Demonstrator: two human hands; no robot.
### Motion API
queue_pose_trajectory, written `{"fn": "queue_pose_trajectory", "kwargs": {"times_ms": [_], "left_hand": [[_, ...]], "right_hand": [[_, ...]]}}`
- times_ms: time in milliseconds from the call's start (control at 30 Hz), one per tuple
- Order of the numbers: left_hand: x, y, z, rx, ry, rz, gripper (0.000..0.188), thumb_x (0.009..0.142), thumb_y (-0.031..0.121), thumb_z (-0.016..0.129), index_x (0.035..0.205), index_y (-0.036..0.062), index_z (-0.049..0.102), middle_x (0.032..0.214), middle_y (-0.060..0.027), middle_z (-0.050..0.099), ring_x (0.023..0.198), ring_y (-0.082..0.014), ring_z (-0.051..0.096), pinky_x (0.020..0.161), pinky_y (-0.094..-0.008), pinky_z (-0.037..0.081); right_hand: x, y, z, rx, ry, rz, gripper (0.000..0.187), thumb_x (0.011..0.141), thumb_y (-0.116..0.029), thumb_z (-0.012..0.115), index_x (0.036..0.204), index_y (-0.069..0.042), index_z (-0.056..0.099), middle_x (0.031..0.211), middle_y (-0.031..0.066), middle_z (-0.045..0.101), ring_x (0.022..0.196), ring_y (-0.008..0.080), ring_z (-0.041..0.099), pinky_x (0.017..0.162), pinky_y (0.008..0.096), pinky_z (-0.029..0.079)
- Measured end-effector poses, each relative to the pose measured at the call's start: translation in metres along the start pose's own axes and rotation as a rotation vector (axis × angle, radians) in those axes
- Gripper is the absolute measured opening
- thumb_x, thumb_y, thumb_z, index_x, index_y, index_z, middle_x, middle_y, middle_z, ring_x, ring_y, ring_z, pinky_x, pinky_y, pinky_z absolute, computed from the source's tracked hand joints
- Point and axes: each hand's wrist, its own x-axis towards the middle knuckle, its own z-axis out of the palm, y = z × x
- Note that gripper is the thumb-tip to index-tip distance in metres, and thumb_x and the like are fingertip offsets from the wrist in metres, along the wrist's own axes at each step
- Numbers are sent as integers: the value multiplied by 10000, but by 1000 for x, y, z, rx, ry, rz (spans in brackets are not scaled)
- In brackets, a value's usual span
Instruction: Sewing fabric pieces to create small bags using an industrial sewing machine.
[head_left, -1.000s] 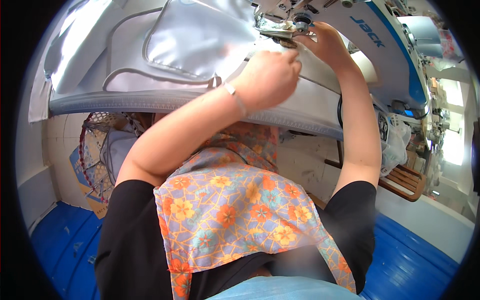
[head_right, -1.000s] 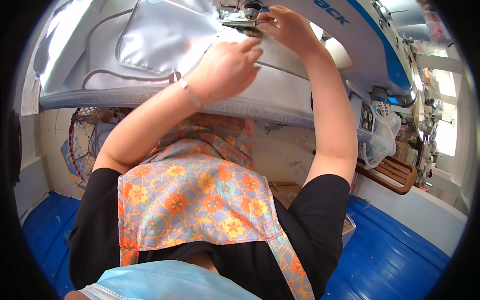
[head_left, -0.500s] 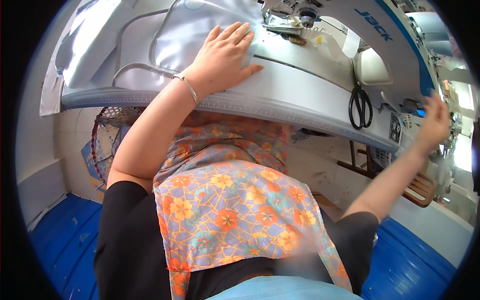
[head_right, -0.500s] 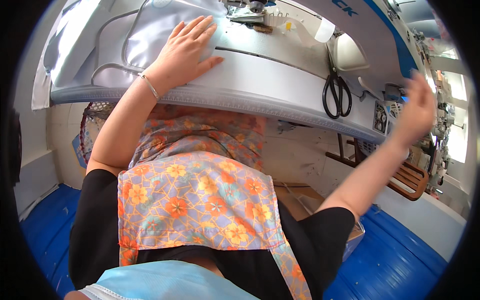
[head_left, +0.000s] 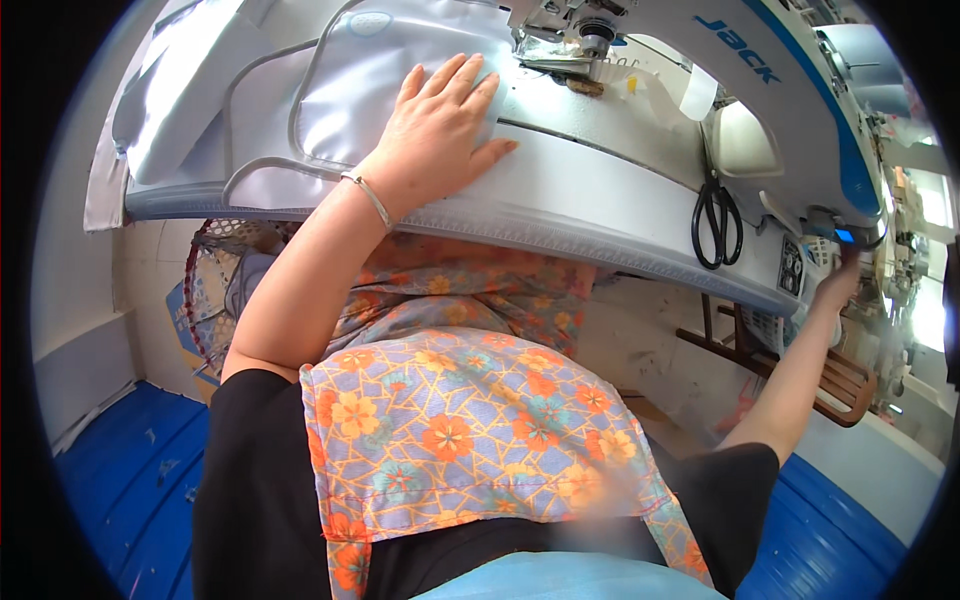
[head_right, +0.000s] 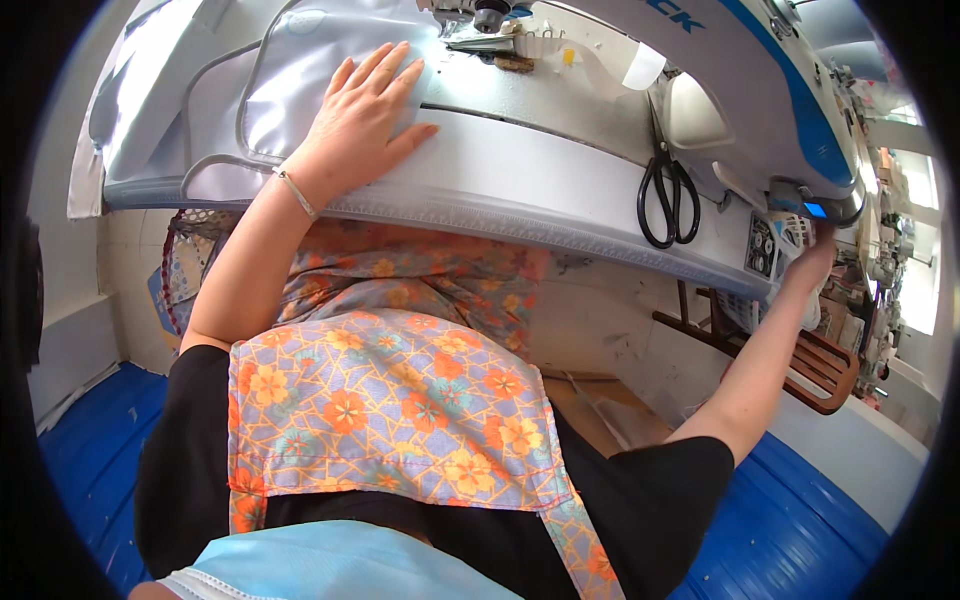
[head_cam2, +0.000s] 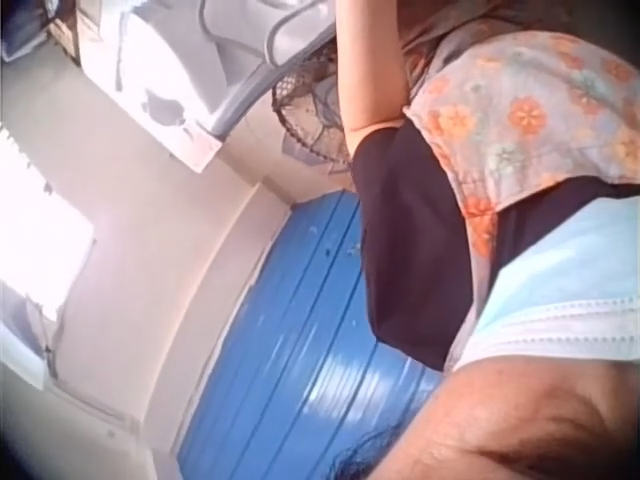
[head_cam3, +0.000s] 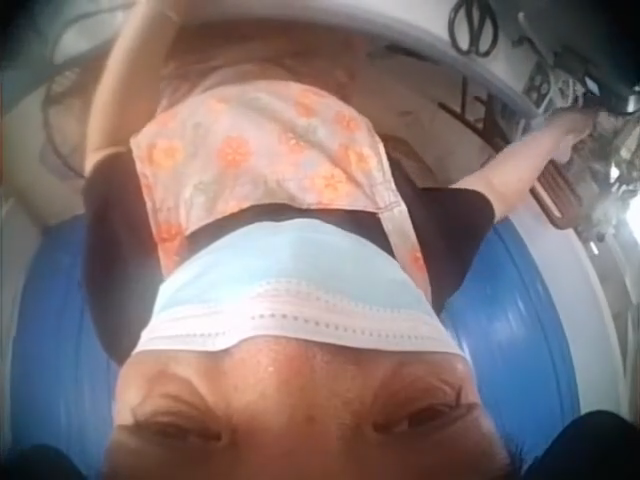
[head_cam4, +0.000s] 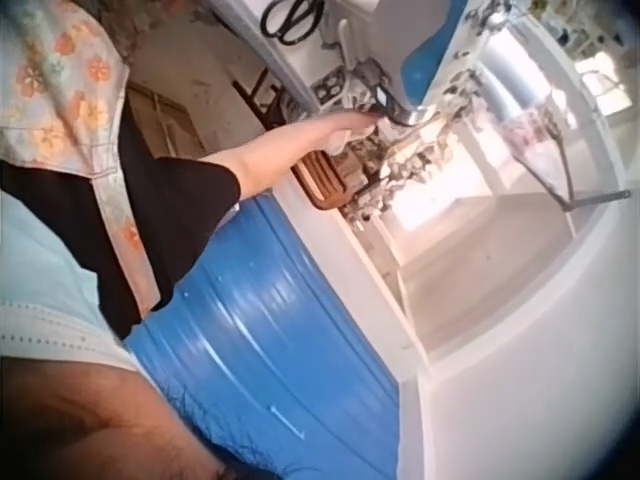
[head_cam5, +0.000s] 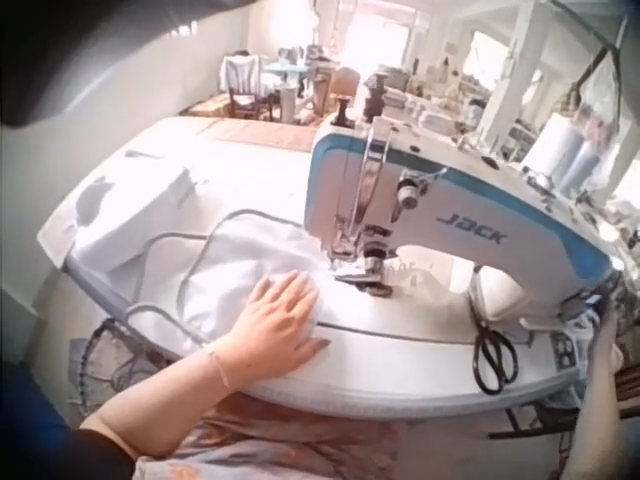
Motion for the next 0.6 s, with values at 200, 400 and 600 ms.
{"fn": "queue_pose_trajectory", "kwargs": {"times_ms": [200,400,600], "left_hand": [[-6,0,-1,-16,6,0,708,953,490,585,1436,-17,479,1538,-222,415,1469,-351,332,1193,-551,235],[-24,-10,-4,16,7,-51,718,950,507,586,1443,-5,479,1549,-227,399,1477,-350,321,1198,-554,218],[-32,-9,-19,26,-65,-77,708,960,504,581,1460,16,465,1557,-213,387,1485,-342,304,1211,-526,213]], "right_hand": [[43,-41,-15,40,32,-9,661,1014,-535,512,1407,-4,540,1364,141,605,1218,254,599,1024,375,456],[84,-58,-26,96,6,155,623,997,-483,583,1403,-12,551,1345,163,615,1207,244,608,1002,367,492],[-127,-67,37,-163,141,-223,370,984,-178,652,1299,10,607,1219,127,669,1083,211,647,967,335,511]]}}
